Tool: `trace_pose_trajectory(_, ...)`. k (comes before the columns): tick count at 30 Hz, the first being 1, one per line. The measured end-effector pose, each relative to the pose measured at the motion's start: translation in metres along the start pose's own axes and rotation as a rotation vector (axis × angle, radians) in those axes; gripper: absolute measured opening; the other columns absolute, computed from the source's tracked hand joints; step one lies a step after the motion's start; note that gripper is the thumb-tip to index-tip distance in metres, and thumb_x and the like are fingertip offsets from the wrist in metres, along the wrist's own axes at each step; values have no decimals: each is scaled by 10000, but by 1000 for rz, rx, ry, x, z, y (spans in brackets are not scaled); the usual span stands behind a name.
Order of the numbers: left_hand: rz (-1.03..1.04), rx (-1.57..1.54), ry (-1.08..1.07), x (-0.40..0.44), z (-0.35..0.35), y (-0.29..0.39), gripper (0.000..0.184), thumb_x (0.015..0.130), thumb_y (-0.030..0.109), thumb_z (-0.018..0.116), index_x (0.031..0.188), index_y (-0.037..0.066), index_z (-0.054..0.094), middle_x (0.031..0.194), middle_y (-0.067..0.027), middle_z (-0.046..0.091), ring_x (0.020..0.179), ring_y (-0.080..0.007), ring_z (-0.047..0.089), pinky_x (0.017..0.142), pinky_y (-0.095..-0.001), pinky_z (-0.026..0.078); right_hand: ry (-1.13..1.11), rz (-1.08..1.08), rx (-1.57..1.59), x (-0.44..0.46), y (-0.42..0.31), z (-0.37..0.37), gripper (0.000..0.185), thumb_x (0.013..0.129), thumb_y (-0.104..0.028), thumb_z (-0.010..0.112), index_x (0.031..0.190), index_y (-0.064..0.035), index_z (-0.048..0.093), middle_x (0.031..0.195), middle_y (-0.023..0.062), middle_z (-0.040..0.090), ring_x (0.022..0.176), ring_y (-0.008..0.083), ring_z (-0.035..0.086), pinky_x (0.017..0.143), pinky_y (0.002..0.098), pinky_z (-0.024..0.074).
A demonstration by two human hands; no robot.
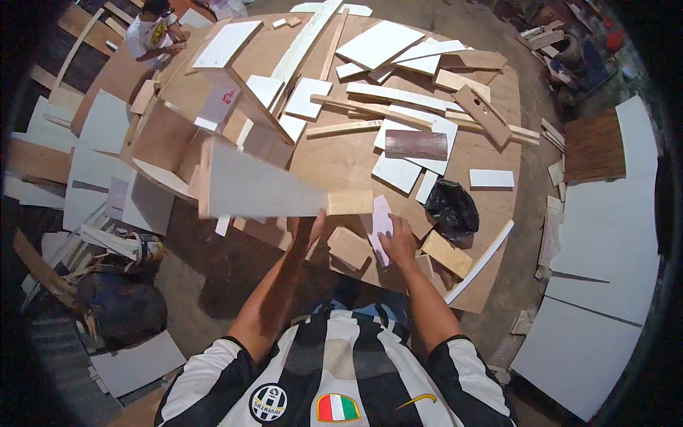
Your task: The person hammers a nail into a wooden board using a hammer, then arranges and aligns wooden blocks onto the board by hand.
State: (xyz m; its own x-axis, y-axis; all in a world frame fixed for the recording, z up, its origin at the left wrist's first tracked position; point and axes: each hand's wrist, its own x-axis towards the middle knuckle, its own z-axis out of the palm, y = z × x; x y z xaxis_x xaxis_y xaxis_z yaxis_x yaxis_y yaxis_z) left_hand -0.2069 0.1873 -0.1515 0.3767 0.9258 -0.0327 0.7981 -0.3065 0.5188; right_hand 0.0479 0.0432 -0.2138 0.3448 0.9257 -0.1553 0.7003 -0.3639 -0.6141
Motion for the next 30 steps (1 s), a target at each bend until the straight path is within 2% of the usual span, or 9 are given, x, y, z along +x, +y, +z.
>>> trace_pose_trajectory(2,31,5,-16,11,-5,-2,327,824,292,738,955,-7,746,864,-209,745,815,-382,733,723,-458,561,113,-185,132,4,-13,-10,850,753,-400,836,1453,-91,466,1362,244,532,1288,426,493,1077,498,436)
trace_pose_trajectory(3,20,-18,-38,16,-6,-4,325,818,293,745,953,-2,751,861,-207,746,811,-383,733,722,-458,560,115,-185,133,5,-21,-15,850,753,-400,836,1453,-91,466,1362,244,532,1288,426,493,1077,498,436)
trace_pose_trajectory(7,-106,-150,-240,38,-19,-4,358,754,292,798,952,-2,753,835,-216,737,761,-361,733,705,-455,561,-207,-308,103,13,-39,-28,1019,678,-558,859,1513,-156,435,1480,224,467,1386,400,433,1114,484,417)
trace_pose_trajectory(10,-125,-83,-433,55,-46,23,385,727,269,823,952,-32,740,801,-213,729,715,-321,731,677,-442,566,-399,-249,278,2,-55,-31,1056,676,-614,838,1546,-201,405,1413,221,532,1262,417,548,1057,495,464)
trace_pose_trajectory(14,-134,-272,-706,70,-52,25,302,814,143,791,1049,-31,714,853,-123,743,726,-217,714,593,-370,577,-545,-136,631,-16,-72,-15,831,800,-493,807,1485,-131,508,1198,175,670,827,226,672,737,362,542)
trace_pose_trajectory(20,-93,-409,-724,76,-40,-2,469,839,186,801,1231,-18,645,1074,-118,731,882,-202,698,703,-379,578,-525,-92,796,-25,-98,12,510,952,-430,668,1239,-10,699,1019,119,707,814,180,648,768,329,517)
trace_pose_trajectory(24,-95,-435,-702,77,-33,-19,459,853,212,788,1224,-18,645,1054,-161,732,881,-209,696,728,-380,565,-620,-8,789,-17,-123,-8,474,984,-424,619,1176,-4,724,883,68,682,781,147,616,714,319,494)
trace_pose_trajectory(26,-66,-398,-721,77,-16,-45,486,870,269,784,1242,-8,642,1038,-147,731,877,-213,690,746,-379,553,-763,197,728,-14,-138,-28,449,1004,-406,594,1132,1,732,799,23,647,766,121,595,682,308,472)
trace_pose_trajectory(30,-202,-584,-739,63,-7,-61,495,903,330,760,1249,-5,643,1045,-125,725,914,-201,678,783,-363,539,-718,63,784,-22,-135,-1,446,1000,-401,603,1148,3,722,817,22,639,754,124,591,694,300,477)
